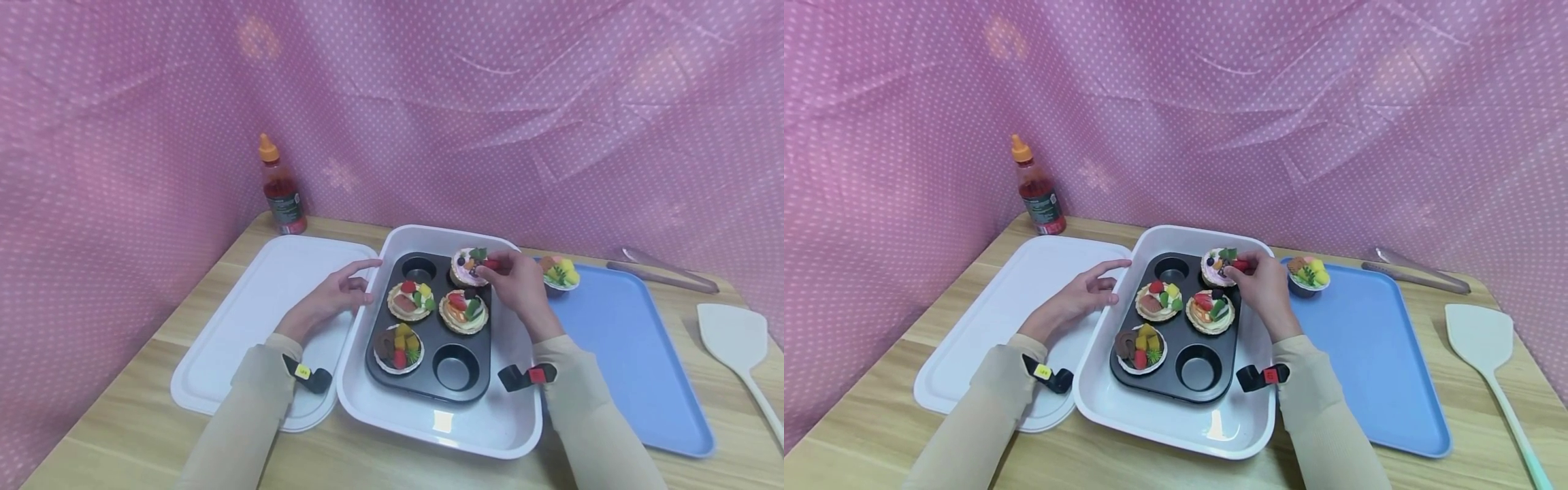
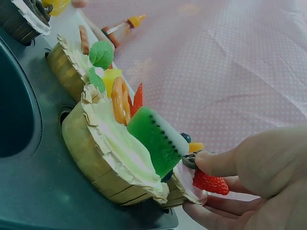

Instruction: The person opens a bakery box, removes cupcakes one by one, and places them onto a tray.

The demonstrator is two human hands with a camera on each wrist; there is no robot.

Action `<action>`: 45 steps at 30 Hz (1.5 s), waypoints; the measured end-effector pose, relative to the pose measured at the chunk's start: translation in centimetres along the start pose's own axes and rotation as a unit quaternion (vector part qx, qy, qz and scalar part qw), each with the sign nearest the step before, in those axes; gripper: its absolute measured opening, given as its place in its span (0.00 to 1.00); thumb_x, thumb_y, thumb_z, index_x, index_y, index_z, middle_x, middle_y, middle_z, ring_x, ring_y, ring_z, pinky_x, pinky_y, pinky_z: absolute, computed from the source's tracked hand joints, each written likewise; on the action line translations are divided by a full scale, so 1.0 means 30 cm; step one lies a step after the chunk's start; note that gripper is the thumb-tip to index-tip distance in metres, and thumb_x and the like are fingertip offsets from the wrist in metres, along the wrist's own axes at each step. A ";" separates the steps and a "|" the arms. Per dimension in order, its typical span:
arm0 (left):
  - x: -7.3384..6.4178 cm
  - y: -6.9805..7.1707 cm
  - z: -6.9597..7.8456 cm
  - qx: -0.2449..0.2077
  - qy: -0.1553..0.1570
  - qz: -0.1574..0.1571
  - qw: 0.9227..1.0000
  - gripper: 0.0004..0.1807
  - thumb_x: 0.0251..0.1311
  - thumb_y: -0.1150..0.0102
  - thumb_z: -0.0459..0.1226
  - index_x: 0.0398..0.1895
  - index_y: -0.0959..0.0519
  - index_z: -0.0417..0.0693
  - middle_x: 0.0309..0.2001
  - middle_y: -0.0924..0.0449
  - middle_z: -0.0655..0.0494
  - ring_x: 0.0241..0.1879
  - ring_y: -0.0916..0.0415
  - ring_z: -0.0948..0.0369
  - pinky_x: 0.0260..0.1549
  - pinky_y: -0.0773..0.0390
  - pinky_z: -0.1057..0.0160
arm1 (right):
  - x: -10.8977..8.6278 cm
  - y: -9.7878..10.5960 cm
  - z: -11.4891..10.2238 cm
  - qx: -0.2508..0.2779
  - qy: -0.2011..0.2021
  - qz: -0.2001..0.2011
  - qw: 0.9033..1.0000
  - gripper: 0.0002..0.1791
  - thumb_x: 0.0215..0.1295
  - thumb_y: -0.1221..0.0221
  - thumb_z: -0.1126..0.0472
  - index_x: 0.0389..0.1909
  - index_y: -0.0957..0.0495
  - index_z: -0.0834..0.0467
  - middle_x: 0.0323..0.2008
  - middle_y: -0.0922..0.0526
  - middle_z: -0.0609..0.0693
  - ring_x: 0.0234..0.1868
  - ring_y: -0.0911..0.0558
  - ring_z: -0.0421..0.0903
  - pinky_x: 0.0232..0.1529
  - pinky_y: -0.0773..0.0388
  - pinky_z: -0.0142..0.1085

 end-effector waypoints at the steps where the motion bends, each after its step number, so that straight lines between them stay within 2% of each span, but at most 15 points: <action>1: 0.000 0.000 0.000 0.000 0.001 0.000 1.000 0.38 0.63 0.38 0.32 0.76 0.37 0.59 0.41 0.21 0.52 0.34 0.25 0.60 0.35 0.25 0.65 | 0.000 -0.001 0.000 0.003 0.000 -0.001 1.000 0.22 0.70 0.39 0.56 0.60 0.23 0.64 0.55 0.18 0.63 0.58 0.19 0.59 0.56 0.22 0.50; 9: -0.003 0.003 0.002 0.027 0.025 0.008 0.999 0.37 0.64 0.37 0.36 0.75 0.37 0.65 0.44 0.20 0.51 0.37 0.24 0.56 0.45 0.27 0.60 | -0.003 -0.001 0.001 0.014 0.002 0.001 1.000 0.22 0.70 0.38 0.56 0.60 0.23 0.63 0.55 0.18 0.63 0.58 0.19 0.59 0.57 0.22 0.51; 22: -0.002 0.002 0.002 0.013 -0.005 -0.002 1.000 0.38 0.63 0.38 0.32 0.76 0.38 0.57 0.42 0.20 0.52 0.37 0.24 0.60 0.35 0.24 0.64 | -0.005 -0.001 0.004 0.020 0.009 0.000 1.000 0.23 0.69 0.37 0.56 0.61 0.23 0.62 0.56 0.18 0.63 0.59 0.19 0.59 0.59 0.22 0.51; 29: -0.002 0.003 -0.001 0.024 0.014 0.004 1.000 0.38 0.63 0.36 0.37 0.76 0.37 0.64 0.45 0.20 0.50 0.40 0.24 0.57 0.41 0.25 0.62 | -0.006 0.002 0.003 0.019 0.019 0.003 1.000 0.23 0.69 0.37 0.57 0.61 0.24 0.63 0.55 0.17 0.63 0.58 0.18 0.59 0.57 0.22 0.51; 45: -0.001 0.002 -0.002 0.018 0.003 0.002 1.000 0.38 0.63 0.37 0.35 0.76 0.37 0.62 0.44 0.20 0.50 0.39 0.23 0.57 0.36 0.24 0.64 | -0.003 -0.001 0.004 0.028 0.014 -0.004 1.000 0.27 0.69 0.38 0.58 0.65 0.27 0.65 0.58 0.19 0.64 0.59 0.19 0.60 0.58 0.22 0.51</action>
Point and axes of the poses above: each hand's wrist, its own x-axis towards the middle knuckle, its own y-axis out of the back of the hand, z = x × y, the point moved 3 cm from there along x, towards the middle knuckle
